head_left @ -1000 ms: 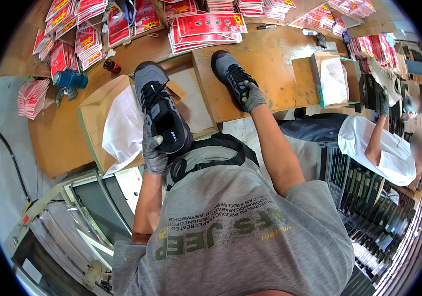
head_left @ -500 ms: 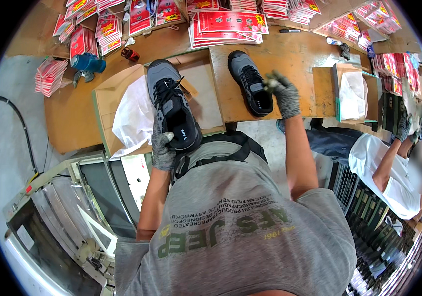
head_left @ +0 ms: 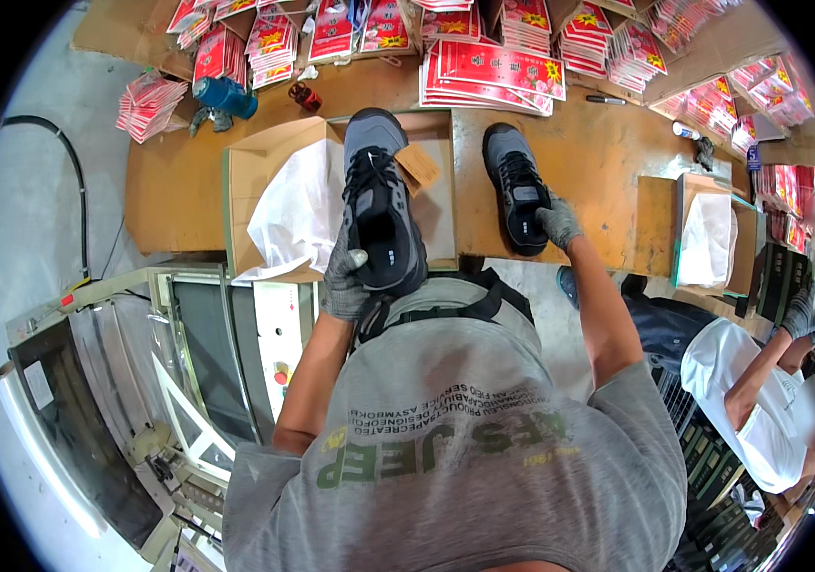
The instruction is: The person writes on a label with a marker, opens a shoebox, removes the shoes to look at them, puts them back in the box with tissue paper and a product card, and closes the box.
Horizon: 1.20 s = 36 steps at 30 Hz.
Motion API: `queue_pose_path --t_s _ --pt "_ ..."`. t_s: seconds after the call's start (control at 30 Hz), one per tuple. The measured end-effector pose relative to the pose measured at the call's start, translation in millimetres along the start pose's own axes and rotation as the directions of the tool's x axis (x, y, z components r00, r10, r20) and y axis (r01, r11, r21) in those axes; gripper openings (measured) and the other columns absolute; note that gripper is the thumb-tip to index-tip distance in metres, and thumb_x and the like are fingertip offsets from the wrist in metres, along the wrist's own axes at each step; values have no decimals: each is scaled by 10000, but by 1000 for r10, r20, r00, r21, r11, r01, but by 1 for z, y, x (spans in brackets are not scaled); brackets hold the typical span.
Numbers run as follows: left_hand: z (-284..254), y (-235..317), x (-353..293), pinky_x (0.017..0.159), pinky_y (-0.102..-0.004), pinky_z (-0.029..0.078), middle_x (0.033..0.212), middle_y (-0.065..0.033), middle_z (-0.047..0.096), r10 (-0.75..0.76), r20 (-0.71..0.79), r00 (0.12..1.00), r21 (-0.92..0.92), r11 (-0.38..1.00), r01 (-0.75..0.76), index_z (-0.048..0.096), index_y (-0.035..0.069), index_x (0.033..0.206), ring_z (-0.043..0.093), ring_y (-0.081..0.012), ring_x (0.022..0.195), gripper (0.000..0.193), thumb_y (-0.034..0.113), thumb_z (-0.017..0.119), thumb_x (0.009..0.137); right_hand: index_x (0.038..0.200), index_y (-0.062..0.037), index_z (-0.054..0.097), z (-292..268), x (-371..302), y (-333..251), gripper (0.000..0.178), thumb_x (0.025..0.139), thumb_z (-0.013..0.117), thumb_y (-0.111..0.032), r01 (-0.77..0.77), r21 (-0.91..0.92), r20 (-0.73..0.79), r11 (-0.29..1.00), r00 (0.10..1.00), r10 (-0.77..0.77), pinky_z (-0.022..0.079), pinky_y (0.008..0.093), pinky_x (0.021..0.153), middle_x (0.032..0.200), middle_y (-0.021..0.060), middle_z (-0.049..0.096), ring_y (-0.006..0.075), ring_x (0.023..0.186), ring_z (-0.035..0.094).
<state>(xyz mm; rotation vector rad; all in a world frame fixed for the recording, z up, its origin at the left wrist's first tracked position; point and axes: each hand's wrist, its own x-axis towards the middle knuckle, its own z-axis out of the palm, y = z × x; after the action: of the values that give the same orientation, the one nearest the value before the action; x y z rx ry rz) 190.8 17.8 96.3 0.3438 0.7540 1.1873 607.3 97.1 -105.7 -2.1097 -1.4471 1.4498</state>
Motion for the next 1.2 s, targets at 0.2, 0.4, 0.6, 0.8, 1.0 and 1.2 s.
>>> queue_pose_path --t_s 0.2,0.4,0.6,0.8,1.0,1.2 --pt "10 4 5 1068 -408 513 1415 -132 561 69 71 995 136 988 -78 347 64 1553 599 -276 1252 1010 207 812 668 1606 -68 267 -3 -80 -77 1017 635 569 -22 204 832 -14 515 937 -349 480 353 1060 1439 142 530 275 1254 576" --pt "5 5 19 1152 -396 413 1501 -126 489 127 102 987 267 952 -150 267 38 1596 505 -268 1364 1101 243 828 671 1631 -96 202 5 -161 -175 1068 711 743 -139 352 887 -182 299 861 -475 433 386 1128 1535 137 452 264 1355 516" --pt "38 30 33 1160 -386 379 1531 -118 464 206 217 954 425 860 -283 217 48 1618 482 -257 1385 1175 326 870 681 1637 -107 192 17 -164 -208 1100 711 779 -201 457 856 -273 243 797 -539 310 401 1197 1566 120 421 265 1431 424" --pt "59 52 51 1187 -389 338 1551 -93 448 218 320 922 409 846 -342 220 53 1617 443 -241 1420 1306 446 949 607 1635 -104 196 0 -160 -220 1104 732 815 -245 554 795 -285 248 702 -652 335 404 1180 1548 118 442 264 1416 442" --pt "70 72 57 1197 -386 322 1556 -126 430 279 410 868 383 812 -441 184 48 1625 438 -262 1421 1243 353 892 650 1632 -94 201 -20 -181 -248 1137 711 840 -282 607 746 -288 275 666 -688 338 400 1187 1528 111 471 245 1409 457" --pt "74 88 64 1176 -373 349 1517 -112 469 312 474 823 388 766 -513 179 55 1629 478 -237 1379 1219 348 869 668 1640 -106 158 -33 -191 -260 1270 640 913 -318 665 679 -302 311 638 -708 275 412 1224 1600 95 392 253 1483 362"
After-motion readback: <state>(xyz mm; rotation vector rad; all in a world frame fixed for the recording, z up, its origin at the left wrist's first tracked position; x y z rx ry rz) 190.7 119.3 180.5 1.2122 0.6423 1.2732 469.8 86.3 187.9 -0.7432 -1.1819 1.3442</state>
